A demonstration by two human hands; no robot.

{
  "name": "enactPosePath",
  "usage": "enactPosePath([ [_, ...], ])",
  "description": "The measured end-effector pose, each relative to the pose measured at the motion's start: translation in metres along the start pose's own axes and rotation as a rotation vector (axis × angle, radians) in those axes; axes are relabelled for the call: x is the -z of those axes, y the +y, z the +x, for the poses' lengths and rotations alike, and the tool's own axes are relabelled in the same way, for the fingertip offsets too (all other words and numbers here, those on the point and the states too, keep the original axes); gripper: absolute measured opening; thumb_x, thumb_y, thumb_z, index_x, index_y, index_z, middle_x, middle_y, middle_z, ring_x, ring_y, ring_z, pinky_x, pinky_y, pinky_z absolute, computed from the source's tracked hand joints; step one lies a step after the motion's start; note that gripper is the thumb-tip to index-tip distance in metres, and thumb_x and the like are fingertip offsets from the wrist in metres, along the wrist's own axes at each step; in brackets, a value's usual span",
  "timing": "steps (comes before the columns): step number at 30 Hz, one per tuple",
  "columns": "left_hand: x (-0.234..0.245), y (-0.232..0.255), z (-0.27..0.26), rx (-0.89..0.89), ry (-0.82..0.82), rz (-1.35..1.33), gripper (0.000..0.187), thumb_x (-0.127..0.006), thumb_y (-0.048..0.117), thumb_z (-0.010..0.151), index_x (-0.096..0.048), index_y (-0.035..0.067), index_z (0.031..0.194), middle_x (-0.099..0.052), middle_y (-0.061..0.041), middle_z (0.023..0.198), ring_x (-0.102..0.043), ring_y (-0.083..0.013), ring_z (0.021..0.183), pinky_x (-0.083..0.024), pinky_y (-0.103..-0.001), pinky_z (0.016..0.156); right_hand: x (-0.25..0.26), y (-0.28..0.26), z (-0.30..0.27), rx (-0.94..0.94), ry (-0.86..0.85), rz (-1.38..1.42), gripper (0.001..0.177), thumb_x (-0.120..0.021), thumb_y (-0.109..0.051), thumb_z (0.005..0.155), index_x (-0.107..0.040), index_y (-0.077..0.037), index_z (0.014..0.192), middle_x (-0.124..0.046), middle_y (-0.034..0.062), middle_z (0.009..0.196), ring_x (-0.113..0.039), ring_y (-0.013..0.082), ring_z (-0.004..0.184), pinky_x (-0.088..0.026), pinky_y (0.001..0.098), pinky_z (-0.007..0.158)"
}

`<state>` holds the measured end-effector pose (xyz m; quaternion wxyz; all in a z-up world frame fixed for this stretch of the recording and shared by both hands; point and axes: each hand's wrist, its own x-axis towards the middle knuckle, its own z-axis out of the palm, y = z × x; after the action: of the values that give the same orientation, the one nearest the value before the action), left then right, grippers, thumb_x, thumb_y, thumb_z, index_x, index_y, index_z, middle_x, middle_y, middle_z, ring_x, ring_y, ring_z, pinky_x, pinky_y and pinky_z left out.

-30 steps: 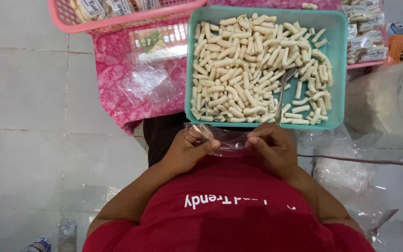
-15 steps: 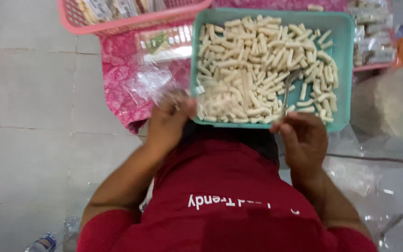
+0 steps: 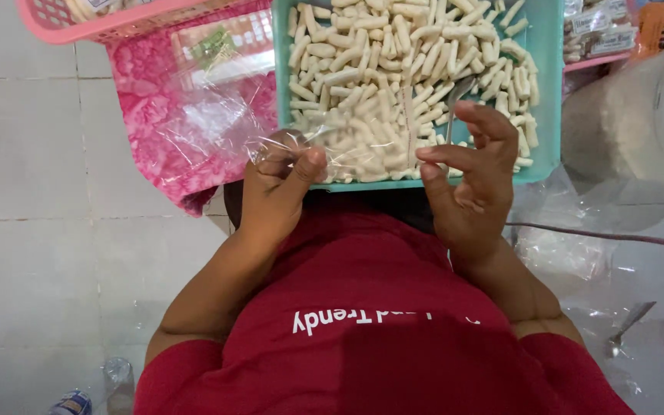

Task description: Packaging small snacks into plastic bags and adding labels

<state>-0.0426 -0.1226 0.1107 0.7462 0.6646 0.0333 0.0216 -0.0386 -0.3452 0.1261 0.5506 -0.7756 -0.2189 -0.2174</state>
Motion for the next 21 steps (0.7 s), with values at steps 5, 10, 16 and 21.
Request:
enactPosePath([
  [5,0.002,-0.012,0.001,-0.109,-0.080,-0.007,0.024,-0.073,0.016,0.099,-0.061,0.006,0.080,-0.061,-0.005,0.066,-0.049,-0.0062,0.063,-0.041,-0.020,0.059,-0.006,-0.001,0.002,-0.047,-0.030,-0.002,0.012,-0.063,-0.014,0.109,-0.069,-0.010,0.118,-0.041,0.0122,0.148,-0.037,0.0265,0.146,-0.028,0.0383,0.122],
  [10,0.002,-0.017,-0.003,-0.142,-0.097,-0.056,0.022,-0.075,0.014,0.097,-0.064,0.005,0.080,-0.061,-0.007,0.070,-0.053,-0.0078,0.066,-0.044,-0.022,0.063,-0.011,-0.002,0.003,-0.121,-0.119,0.102,0.014,-0.060,-0.014,0.110,-0.070,-0.011,0.120,-0.041,0.0116,0.151,-0.039,0.0226,0.147,-0.028,0.0383,0.122],
  [16,0.002,-0.030,-0.005,-0.146,-0.127,-0.045,0.019,-0.078,0.011,0.093,-0.064,0.003,0.083,-0.062,-0.006,0.073,-0.052,-0.0101,0.069,-0.046,-0.028,0.065,-0.013,0.007,-0.007,-0.211,-0.167,0.310,0.019,-0.063,0.000,0.101,-0.066,0.006,0.119,-0.060,0.0231,0.122,-0.060,0.0379,0.129,-0.044,0.0467,0.112],
  [21,0.006,-0.041,-0.004,-0.128,-0.140,-0.057,0.015,-0.078,0.010,0.094,-0.064,0.002,0.094,-0.063,-0.008,0.082,-0.058,-0.0117,0.079,-0.050,-0.028,0.070,-0.009,0.023,-0.021,-0.240,0.003,0.340,0.035,-0.069,0.009,0.097,-0.049,0.010,0.125,-0.066,0.0235,0.096,-0.069,0.0229,0.081,-0.058,0.0347,0.080],
])
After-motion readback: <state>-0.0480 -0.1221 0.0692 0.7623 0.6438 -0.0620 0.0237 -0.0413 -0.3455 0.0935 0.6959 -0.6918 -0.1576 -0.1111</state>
